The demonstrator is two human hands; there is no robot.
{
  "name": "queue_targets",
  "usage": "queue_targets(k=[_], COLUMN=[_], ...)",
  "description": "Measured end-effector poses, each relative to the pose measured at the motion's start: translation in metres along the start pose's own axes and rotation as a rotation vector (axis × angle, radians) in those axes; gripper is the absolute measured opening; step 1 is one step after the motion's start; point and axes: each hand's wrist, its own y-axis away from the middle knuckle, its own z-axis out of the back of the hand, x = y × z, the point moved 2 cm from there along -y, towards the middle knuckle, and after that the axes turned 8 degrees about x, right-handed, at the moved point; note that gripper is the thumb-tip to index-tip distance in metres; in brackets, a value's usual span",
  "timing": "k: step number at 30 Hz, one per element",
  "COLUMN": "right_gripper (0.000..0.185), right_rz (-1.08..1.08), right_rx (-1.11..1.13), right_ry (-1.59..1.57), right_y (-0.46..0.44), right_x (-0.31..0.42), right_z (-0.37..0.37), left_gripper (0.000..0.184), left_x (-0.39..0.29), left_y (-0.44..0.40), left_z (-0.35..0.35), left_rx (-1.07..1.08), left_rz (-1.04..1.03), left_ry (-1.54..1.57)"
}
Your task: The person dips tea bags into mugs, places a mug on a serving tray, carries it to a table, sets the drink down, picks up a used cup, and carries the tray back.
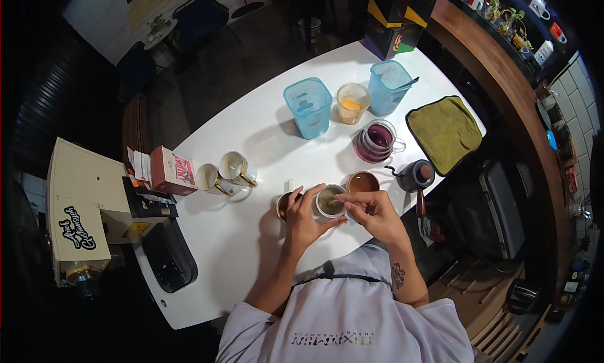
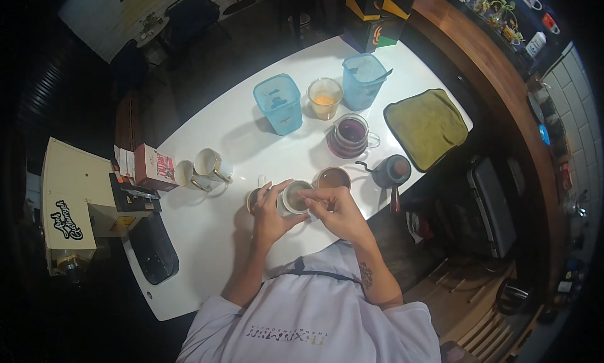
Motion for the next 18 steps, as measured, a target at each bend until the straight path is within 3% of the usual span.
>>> queue_targets(k=[9, 11, 18], right_gripper=[0.027, 0.027, 0.03], right_rz=[0.0, -0.004, 0.014], right_rx=[0.029, 0.037, 0.09], right_ry=[0.028, 0.035, -0.01], right_y=[-0.002, -0.004, -0.004], right_x=[0.003, 0.003, 0.002], right_z=[-0.002, -0.001, -0.004], left_gripper=[0.085, 0.085, 0.086], left_x=[0.001, 0.006, 0.005], left_y=[0.001, 0.004, 0.005], left_z=[-0.001, -0.004, -0.005], left_rx=[0.015, 0.078, 0.092], left_rz=[0.015, 0.131, 0.185], left_ry=[0.013, 0.095, 0.096])
